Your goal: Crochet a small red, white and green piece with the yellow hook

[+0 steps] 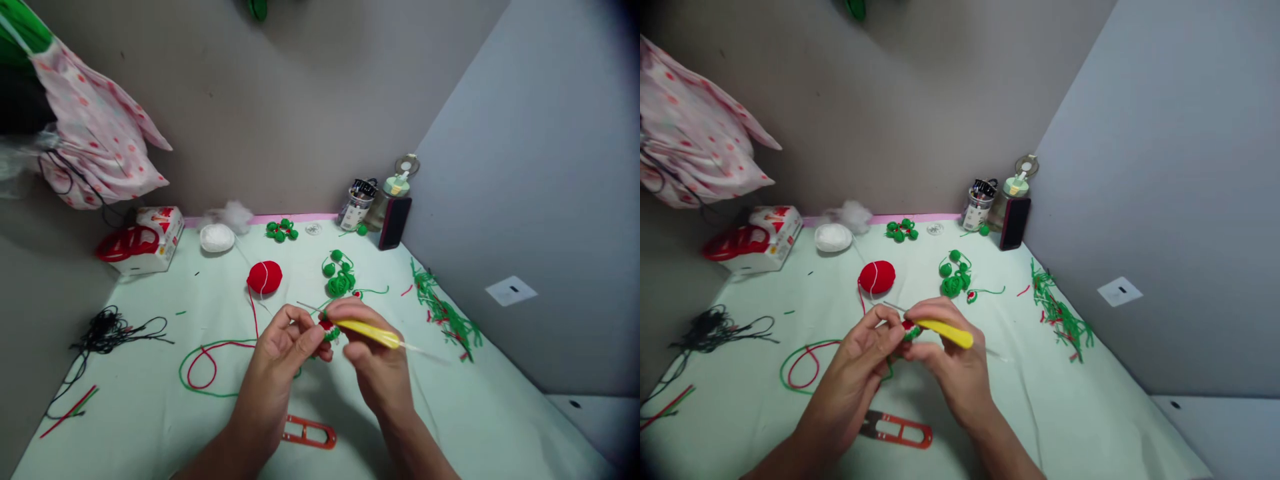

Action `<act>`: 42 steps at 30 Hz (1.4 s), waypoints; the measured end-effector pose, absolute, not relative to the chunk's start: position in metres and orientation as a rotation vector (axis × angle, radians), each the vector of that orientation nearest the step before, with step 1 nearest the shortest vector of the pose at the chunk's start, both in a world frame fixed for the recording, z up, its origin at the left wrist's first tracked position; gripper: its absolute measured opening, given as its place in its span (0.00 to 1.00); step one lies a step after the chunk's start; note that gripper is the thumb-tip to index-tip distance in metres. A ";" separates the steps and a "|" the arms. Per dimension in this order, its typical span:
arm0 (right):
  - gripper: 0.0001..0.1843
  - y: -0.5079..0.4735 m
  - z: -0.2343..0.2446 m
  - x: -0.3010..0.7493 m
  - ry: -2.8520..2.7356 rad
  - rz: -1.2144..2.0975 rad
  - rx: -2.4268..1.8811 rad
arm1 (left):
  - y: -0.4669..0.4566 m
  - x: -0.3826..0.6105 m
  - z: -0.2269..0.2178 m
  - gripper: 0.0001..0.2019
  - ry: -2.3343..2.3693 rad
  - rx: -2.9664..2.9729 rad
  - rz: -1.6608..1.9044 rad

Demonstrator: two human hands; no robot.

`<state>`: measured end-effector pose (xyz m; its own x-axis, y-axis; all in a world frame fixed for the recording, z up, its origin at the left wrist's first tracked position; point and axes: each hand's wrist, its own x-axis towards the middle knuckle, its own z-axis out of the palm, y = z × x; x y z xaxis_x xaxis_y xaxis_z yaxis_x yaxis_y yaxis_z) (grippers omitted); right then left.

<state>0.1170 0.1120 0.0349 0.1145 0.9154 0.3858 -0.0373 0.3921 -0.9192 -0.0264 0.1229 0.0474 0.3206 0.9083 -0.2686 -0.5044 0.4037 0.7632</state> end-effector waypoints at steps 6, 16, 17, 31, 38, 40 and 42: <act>0.02 0.113 0.034 0.119 -1.048 0.927 -1.004 | 0.131 -0.039 0.047 0.12 0.764 0.795 0.953; 0.10 0.121 0.035 0.121 -0.722 1.193 -0.954 | 0.180 -0.148 0.057 0.11 1.065 1.325 1.156; 0.10 0.120 0.033 0.120 -0.753 1.164 -0.971 | 0.180 -0.151 0.059 0.11 1.100 1.391 1.160; 0.08 0.098 0.044 0.103 -1.112 0.852 -1.035 | 0.172 -0.146 0.067 0.19 1.490 2.150 1.014; 0.08 0.097 0.053 0.096 -1.344 0.868 -0.925 | 0.155 -0.117 0.075 0.16 1.072 1.729 0.879; 0.08 0.098 0.056 0.095 -1.419 0.837 -0.881 | 0.152 -0.103 0.070 0.14 0.832 1.616 0.781; 0.09 0.099 0.059 0.095 -1.477 0.790 -0.863 | 0.150 -0.091 0.064 0.14 0.702 1.497 0.787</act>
